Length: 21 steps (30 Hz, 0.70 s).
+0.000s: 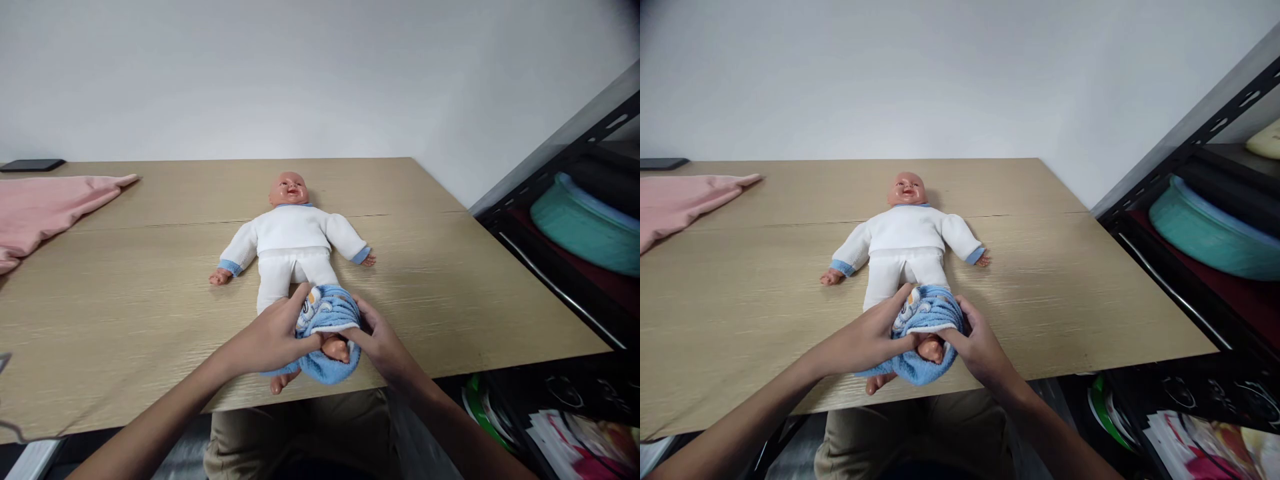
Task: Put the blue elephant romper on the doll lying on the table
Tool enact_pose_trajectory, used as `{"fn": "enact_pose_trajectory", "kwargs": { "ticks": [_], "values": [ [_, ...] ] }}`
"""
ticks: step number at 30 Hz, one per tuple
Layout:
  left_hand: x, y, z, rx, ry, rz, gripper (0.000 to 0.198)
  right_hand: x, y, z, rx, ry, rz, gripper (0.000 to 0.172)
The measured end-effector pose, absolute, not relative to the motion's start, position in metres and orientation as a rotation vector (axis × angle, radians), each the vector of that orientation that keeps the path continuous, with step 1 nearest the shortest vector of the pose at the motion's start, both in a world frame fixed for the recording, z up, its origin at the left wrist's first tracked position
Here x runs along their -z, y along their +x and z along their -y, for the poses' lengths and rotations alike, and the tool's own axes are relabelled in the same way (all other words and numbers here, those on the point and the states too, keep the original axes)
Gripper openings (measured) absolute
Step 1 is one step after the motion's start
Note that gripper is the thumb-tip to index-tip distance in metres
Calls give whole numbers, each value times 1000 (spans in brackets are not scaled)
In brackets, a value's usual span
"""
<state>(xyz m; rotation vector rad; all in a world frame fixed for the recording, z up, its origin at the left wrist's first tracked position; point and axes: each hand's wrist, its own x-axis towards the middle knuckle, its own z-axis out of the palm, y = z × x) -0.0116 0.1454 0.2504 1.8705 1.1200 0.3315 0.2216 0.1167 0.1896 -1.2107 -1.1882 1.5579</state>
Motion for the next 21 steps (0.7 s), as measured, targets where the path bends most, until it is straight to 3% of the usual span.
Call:
{"fn": "enact_pose_trajectory", "kwargs": {
  "ticks": [3, 7, 11, 17, 21],
  "values": [
    [-250, -24, -148, -316, 1703, -958, 54, -191, 226, -112, -1425, -1165, 1396, 29],
    [-243, -33, -150, -348, 1559, -838, 76, -189, 234, -104, -1153, -1108, 1652, 52],
    [-239, -30, -148, -438, 1674, -866, 49, -192, 241, -106, -979, -1117, 1798, 56],
    [-237, -25, -151, -538, 1863, -912, 11, -196, 261, -132, -1376, -1069, 1749, 33],
    [-235, -21, -157, -578, 1785, -880, 23, -192, 269, -156, -1638, -1067, 1687, 40]
  ]
}}
